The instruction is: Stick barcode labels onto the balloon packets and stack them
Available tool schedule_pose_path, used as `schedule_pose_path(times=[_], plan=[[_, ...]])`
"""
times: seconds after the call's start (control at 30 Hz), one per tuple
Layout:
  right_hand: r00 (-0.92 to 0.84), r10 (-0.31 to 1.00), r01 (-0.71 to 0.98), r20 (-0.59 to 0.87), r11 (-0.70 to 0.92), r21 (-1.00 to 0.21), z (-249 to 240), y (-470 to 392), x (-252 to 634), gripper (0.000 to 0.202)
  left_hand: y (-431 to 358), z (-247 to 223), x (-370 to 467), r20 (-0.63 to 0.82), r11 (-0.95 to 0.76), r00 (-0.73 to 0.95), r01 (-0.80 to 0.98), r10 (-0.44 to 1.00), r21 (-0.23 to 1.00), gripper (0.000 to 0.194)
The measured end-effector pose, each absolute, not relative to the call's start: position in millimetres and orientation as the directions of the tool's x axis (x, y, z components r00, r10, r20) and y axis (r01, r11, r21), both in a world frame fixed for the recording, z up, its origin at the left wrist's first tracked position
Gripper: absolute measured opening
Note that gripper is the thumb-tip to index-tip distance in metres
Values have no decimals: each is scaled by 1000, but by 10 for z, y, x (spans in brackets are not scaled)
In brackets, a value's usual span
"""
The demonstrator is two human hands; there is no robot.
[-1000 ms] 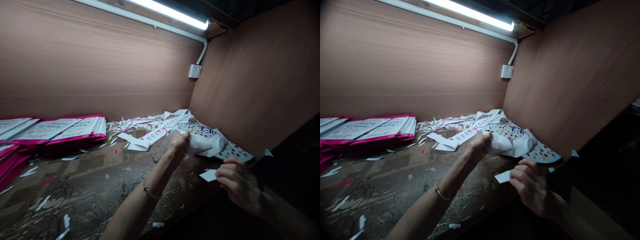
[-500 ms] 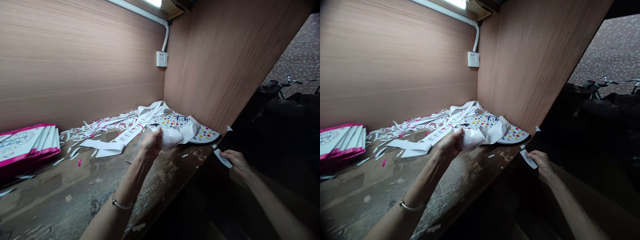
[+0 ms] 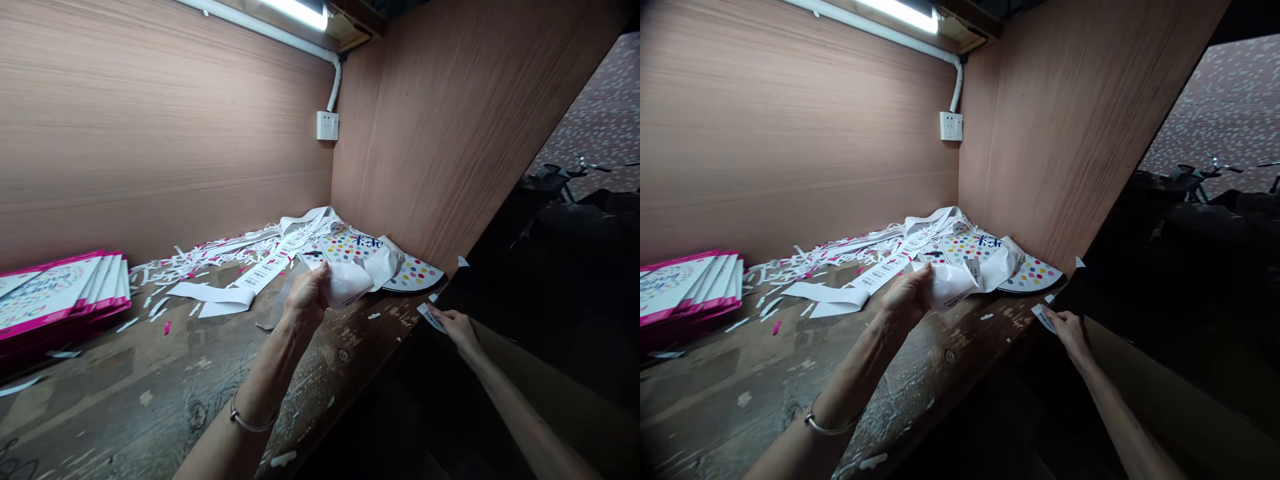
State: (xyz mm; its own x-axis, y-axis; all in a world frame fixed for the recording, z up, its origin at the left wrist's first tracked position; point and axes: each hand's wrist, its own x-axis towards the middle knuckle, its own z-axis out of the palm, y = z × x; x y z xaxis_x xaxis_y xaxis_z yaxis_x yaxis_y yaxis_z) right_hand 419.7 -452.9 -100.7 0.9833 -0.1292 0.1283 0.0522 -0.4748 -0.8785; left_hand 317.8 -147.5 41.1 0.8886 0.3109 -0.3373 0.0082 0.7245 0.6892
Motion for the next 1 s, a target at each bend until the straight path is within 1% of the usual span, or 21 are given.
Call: schedule_pose_path(times=[0.07,0.1,0.13,0.17,0.23,0.27,0.33,0.4,0.47,0.57,0.63,0.67,0.7,0.73,0.77,0.8,0.83,0.87,0.9,0.93,1.0], plan=[[943,-198,118,268,-553,-825,-840,-4483,4126,34,-1469,391,3158,-332,716,892,12,308,698,16],[912,-187,192,366,-592,-782,-728,-4424,4088,34,-1469,383,3149,-324,709,897,18,300,705,15],[871,-130,303,473,-616,-727,-601,-4338,4047,33,-1473,379,3144,-317,700,903,27,289,714,15],[820,-34,435,571,-611,-661,-465,-4229,4003,32,-1480,376,3143,-312,690,909,38,277,723,16],[734,176,640,656,-504,-580,-196,-3954,3907,28,-1505,378,3154,-308,674,915,56,261,737,18],[714,256,687,652,-439,-580,-78,-3803,3860,28,-1521,382,3165,-307,671,916,60,256,739,19],[713,368,701,597,-344,-625,97,-3515,3781,33,-1553,396,3189,-295,675,922,51,252,736,20],[747,417,648,517,-288,-705,182,-3287,3738,38,-1578,409,3201,-261,686,932,17,253,728,21],[806,384,554,451,-222,-802,196,-3141,3737,37,-1595,408,3195,-155,710,957,-69,246,701,24],[880,275,411,387,-32,-911,159,-3046,3775,35,-1615,360,3165,33,740,977,-180,209,648,32],[890,258,385,376,17,-923,139,-3031,3789,36,-1632,306,3158,31,732,978,-174,206,659,37],[881,251,420,401,-22,-907,138,-3032,3787,36,-1642,280,3163,-7,720,976,-158,219,675,37],[853,234,499,467,-99,-861,144,-3035,3777,35,-1651,258,3174,-44,710,970,-145,241,689,38],[792,217,609,571,-200,-768,157,-3041,3761,33,-1659,242,3190,-73,700,961,-142,267,700,38],[688,220,722,692,-305,-621,176,-3048,3742,32,-1667,233,3207,-90,691,953,-143,290,708,38],[551,259,811,793,-389,-437,201,-3054,3721,30,-1673,230,3226,-97,683,948,-144,303,716,38],[411,327,865,851,-435,-251,229,-3059,3701,29,-1678,232,3242,-97,675,947,-143,305,724,37],[297,409,892,863,-442,-97,256,-3063,3684,28,-1684,237,3255,-94,666,947,-143,306,732,37],[221,481,905,848,-424,5,281,-3064,3672,28,-1690,244,3265,-92,656,947,-142,308,741,37],[179,534,914,826,-400,61,300,-3065,3667,28,-1697,252,3271,-92,646,946,-139,311,750,36],[138,568,926,811,-363,98,316,-3067,3678,28,-1715,266,3273,-97,626,944,-131,316,769,34]])
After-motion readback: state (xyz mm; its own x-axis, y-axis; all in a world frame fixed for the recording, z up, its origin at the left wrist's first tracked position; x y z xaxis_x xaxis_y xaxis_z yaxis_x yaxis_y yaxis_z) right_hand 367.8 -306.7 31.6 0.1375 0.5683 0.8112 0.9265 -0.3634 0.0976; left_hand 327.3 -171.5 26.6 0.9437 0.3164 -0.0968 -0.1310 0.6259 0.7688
